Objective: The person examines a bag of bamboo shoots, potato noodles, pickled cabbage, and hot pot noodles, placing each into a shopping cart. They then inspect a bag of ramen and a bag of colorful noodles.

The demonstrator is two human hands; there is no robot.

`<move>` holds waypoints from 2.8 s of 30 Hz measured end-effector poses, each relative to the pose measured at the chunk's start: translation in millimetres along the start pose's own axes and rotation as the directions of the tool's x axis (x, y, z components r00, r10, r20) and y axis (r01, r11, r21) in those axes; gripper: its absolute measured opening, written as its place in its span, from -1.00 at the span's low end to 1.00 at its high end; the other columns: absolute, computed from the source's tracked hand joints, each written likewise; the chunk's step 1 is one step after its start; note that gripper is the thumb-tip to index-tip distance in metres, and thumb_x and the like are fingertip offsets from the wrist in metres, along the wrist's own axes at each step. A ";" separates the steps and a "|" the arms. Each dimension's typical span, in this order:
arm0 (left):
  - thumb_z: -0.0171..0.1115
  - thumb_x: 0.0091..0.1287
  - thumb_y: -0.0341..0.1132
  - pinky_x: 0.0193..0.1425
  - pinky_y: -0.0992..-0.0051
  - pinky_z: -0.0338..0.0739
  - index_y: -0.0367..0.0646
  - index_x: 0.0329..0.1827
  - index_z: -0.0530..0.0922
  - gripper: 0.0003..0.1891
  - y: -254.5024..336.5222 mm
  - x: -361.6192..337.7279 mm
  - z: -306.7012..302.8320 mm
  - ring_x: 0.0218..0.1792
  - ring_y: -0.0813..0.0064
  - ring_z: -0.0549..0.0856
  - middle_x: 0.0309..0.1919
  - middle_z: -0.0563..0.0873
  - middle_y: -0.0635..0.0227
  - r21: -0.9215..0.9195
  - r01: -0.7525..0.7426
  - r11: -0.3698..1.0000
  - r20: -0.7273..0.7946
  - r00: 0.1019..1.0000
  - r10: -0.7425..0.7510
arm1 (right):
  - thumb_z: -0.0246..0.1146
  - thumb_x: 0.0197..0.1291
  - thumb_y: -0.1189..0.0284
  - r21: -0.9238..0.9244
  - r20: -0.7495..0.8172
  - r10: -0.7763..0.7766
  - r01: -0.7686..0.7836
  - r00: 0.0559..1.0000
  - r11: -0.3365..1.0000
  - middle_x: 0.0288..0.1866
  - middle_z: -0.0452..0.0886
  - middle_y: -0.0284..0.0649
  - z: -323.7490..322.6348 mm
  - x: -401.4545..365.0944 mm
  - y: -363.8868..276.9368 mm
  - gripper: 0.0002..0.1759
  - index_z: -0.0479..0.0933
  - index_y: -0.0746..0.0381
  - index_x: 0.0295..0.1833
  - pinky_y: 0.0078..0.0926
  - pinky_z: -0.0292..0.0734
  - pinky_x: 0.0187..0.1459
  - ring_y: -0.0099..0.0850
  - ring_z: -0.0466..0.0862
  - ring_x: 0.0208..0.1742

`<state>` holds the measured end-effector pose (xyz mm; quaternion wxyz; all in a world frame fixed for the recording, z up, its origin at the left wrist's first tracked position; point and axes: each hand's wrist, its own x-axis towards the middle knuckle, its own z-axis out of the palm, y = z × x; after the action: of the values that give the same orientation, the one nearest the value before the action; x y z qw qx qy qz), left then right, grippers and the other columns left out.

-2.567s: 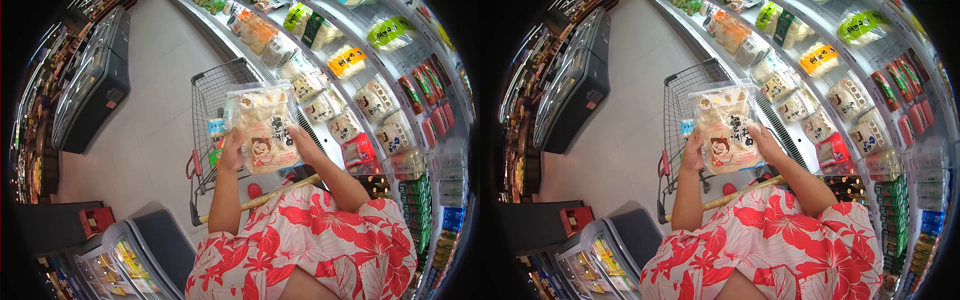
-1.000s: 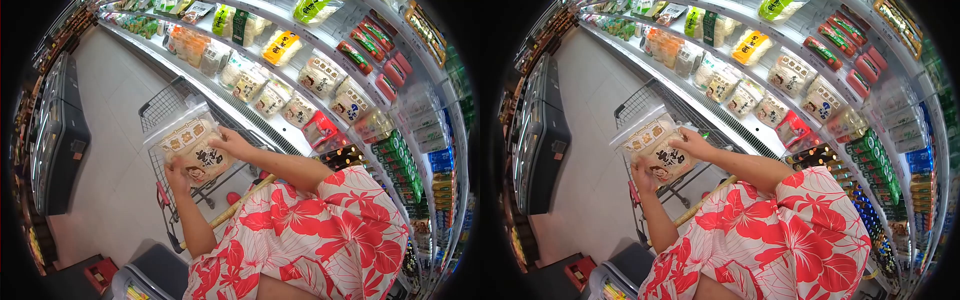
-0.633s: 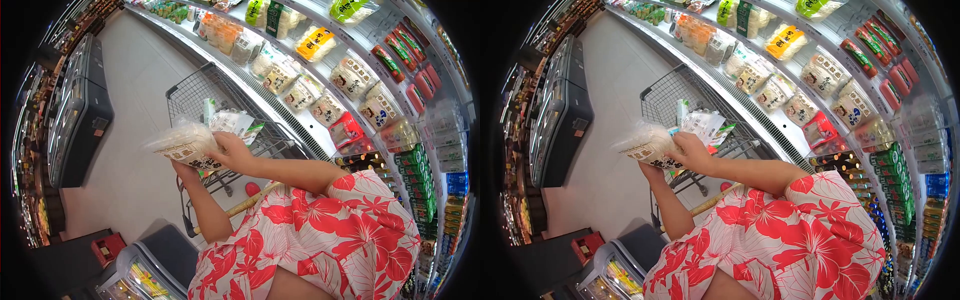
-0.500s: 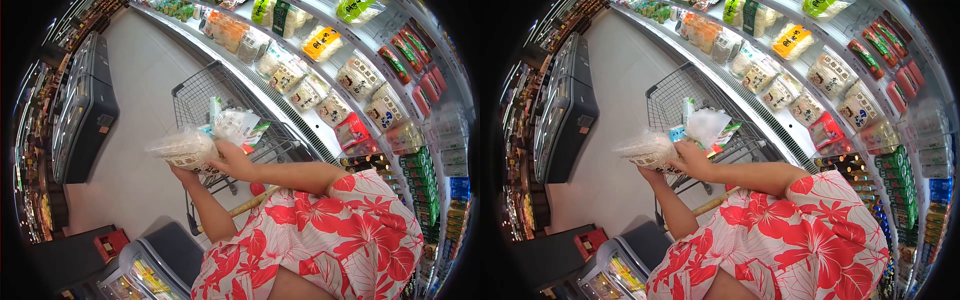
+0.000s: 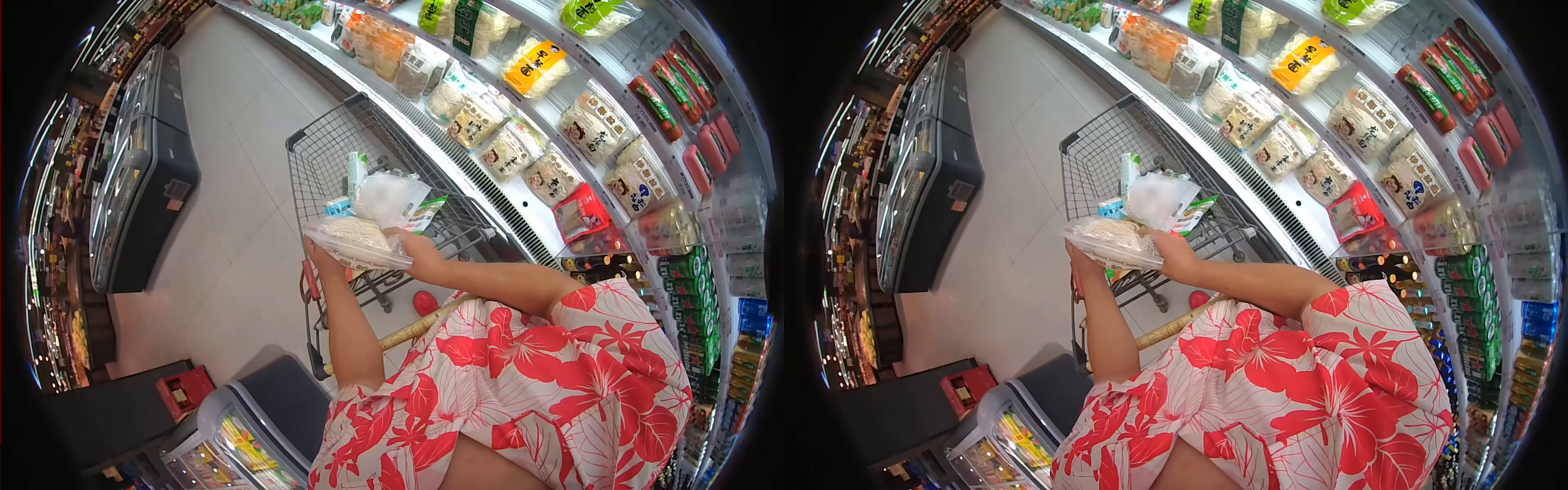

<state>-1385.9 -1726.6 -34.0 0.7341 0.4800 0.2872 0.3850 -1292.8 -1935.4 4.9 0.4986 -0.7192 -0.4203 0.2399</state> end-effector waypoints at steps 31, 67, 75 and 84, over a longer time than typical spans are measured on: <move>0.06 0.44 -0.29 0.07 0.35 0.54 -0.25 0.10 0.49 -0.72 -167.0 85.3 104.0 0.00 0.36 0.59 -0.03 0.60 0.19 0.521 0.273 0.809 0.298 0.830 -0.472 | 0.18 0.05 0.47 -0.674 0.247 0.388 -0.130 0.888 0.727 -0.16 0.65 0.01 -79.5 28.9 139.1 -0.76 0.56 0.26 -0.12 -0.13 0.60 -0.15 -0.06 0.70 -0.14; 0.25 0.29 -0.23 0.06 0.33 0.52 -0.28 0.16 0.48 -0.56 9.2 -21.8 71.2 0.01 0.20 0.64 0.00 0.63 0.02 0.730 -0.292 0.618 0.588 0.729 -0.350 | 0.11 0.18 0.18 -0.817 -0.153 0.039 -0.149 0.987 0.556 -0.40 0.67 -0.27 -113.8 -26.8 24.2 -0.70 0.63 0.14 -0.31 -0.35 0.44 -0.08 -0.34 0.64 -0.27; 0.24 0.28 -0.17 0.13 0.30 0.48 -0.24 0.13 0.52 -0.57 -2.7 28.4 81.3 0.04 0.14 0.63 0.01 0.65 0.04 0.758 -0.397 0.517 0.609 0.715 -0.343 | 0.05 0.19 0.16 -0.799 -0.203 0.128 -0.240 0.971 0.551 -0.32 0.69 -0.24 -118.9 27.1 33.7 -0.65 0.64 0.15 -0.30 -0.31 0.44 -0.02 -0.31 0.64 -0.16; 0.22 0.31 -0.19 0.05 0.36 0.51 -0.25 0.13 0.52 -0.59 1.7 91.1 87.3 -0.07 0.22 0.67 -0.07 0.69 0.08 0.801 -0.389 0.455 0.568 0.734 -0.372 | 0.01 0.20 0.14 -0.816 -0.192 0.197 -0.268 0.961 0.513 -0.32 0.70 -0.22 -116.8 93.8 33.0 -0.61 0.65 0.15 -0.34 -0.28 0.43 -0.01 -0.30 0.66 -0.15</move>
<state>-1268.3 -1691.8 -4.5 0.4179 0.8953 0.1522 -0.0239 -1141.7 -1921.4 26.8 0.0751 -0.9270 -0.3642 0.0485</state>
